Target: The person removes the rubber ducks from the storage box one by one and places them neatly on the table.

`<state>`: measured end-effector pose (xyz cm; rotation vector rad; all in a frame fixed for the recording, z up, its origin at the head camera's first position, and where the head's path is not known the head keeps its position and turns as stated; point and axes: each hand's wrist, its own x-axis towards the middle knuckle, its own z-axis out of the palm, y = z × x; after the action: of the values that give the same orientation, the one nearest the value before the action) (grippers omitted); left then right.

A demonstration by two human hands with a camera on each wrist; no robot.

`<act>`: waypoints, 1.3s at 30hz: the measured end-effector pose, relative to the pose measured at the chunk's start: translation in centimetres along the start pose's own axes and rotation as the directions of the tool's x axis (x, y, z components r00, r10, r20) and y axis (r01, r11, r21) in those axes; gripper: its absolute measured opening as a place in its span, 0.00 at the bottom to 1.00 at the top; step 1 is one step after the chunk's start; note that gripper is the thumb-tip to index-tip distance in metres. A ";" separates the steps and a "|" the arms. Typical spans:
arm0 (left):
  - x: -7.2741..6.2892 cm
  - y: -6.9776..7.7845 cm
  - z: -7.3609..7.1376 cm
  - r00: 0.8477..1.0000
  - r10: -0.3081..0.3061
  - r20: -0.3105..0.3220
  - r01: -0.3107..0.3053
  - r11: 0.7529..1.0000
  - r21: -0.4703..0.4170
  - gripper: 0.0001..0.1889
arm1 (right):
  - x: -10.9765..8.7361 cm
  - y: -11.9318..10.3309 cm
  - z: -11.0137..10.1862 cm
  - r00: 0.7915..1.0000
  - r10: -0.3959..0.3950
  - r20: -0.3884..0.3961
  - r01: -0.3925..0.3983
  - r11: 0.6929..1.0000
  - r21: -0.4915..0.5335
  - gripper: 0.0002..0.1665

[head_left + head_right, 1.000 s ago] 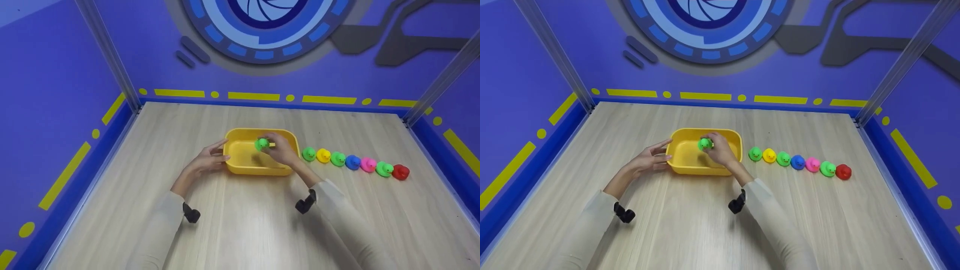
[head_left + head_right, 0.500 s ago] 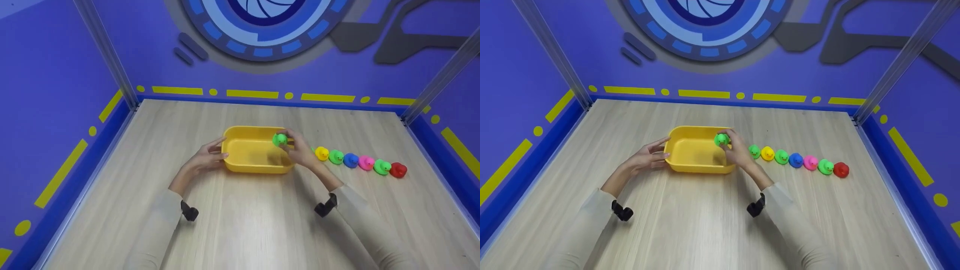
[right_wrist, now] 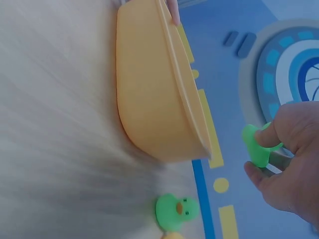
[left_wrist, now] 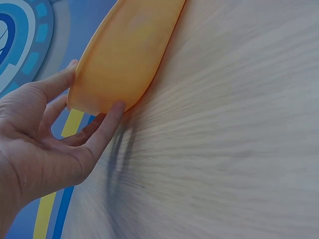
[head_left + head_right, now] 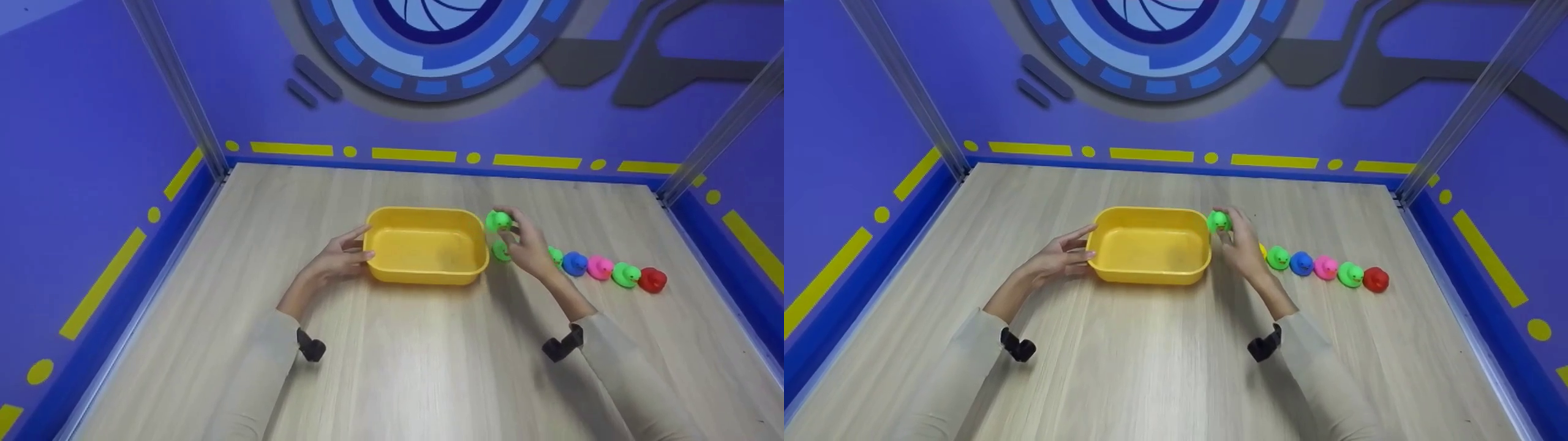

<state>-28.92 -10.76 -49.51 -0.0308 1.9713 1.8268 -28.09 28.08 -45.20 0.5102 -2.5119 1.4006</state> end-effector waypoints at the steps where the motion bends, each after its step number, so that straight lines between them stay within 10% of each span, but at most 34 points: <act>1: 0.0 0.0 0.0 1.000 -0.002 -0.002 0.002 1.000 0.003 0.40 | -0.2 0.2 -0.3 1.000 -0.004 -0.014 0.004 1.000 -0.002 0.25; 10: 0.1 0.2 -0.2 0.999 0.023 0.026 -0.023 1.000 0.009 0.40 | -1.9 1.9 -3.5 0.993 -0.046 -0.111 0.037 0.996 -0.085 0.26; 39: 0.0 -0.1 -0.1 1.000 -0.001 0.002 0.001 1.000 0.011 0.39 | -7.7 6.4 -14.2 0.960 0.139 -0.245 -0.196 0.953 -0.229 0.26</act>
<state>-28.92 -10.84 -49.62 -0.0267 1.9797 1.8147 -23.28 44.74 -45.52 0.0832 -2.5391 1.0949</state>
